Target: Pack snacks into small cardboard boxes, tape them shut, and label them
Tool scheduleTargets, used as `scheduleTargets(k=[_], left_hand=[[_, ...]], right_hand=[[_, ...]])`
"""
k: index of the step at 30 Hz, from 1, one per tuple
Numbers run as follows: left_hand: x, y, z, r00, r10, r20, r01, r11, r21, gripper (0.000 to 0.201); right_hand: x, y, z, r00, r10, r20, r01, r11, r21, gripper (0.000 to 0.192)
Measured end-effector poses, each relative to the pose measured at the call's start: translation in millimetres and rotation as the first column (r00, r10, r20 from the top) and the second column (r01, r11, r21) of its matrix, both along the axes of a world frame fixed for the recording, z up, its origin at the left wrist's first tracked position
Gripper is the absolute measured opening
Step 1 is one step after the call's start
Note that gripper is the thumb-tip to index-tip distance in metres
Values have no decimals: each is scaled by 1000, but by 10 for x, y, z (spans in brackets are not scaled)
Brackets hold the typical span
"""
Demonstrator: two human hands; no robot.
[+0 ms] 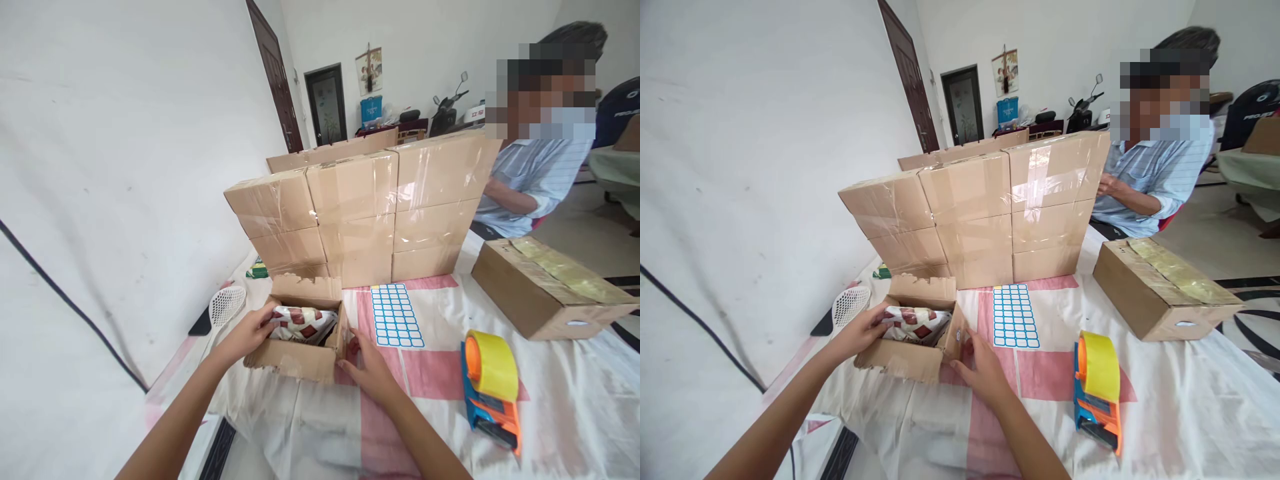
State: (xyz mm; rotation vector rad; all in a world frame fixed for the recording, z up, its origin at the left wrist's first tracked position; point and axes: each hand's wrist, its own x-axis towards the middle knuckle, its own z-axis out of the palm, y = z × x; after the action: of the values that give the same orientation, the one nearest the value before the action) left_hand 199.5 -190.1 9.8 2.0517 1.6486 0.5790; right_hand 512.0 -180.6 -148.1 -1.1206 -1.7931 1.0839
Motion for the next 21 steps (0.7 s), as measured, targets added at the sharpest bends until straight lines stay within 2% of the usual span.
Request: scheduleTargets(k=[5, 8, 10, 13, 16, 18, 21], left_hand=[[-284, -204, -53, 976, 167, 138, -188, 971, 149, 22], [-331, -267, -14, 944, 226, 242, -265, 954, 140, 28], [-273, -295, 25, 947, 223, 230, -258, 957, 135, 28], [-74, -337, 53, 983, 155, 98, -167, 976, 138, 22], [134, -392, 19, 999, 44, -30, -41, 996, 73, 22], [172, -437, -11, 999, 4, -40, -2, 999, 46, 24], [28, -513, -18, 995, 85, 51, -91, 985, 145, 19]], right_hand=[[-15, -6, -37, 999, -10, 46, 9, 1000, 26, 66], [1, -37, -20, 998, 23, 52, -26, 997, 73, 82], [22, -72, 4, 997, 45, 55, -52, 988, 147, 104], [47, -126, 36, 995, 89, 44, -98, 958, 270, 128], [53, -149, 40, 995, 101, 5, -98, 948, 302, 131], [51, -139, 21, 996, 80, -30, -69, 960, 269, 130], [46, -108, -22, 997, 39, -65, -25, 978, 208, 128]])
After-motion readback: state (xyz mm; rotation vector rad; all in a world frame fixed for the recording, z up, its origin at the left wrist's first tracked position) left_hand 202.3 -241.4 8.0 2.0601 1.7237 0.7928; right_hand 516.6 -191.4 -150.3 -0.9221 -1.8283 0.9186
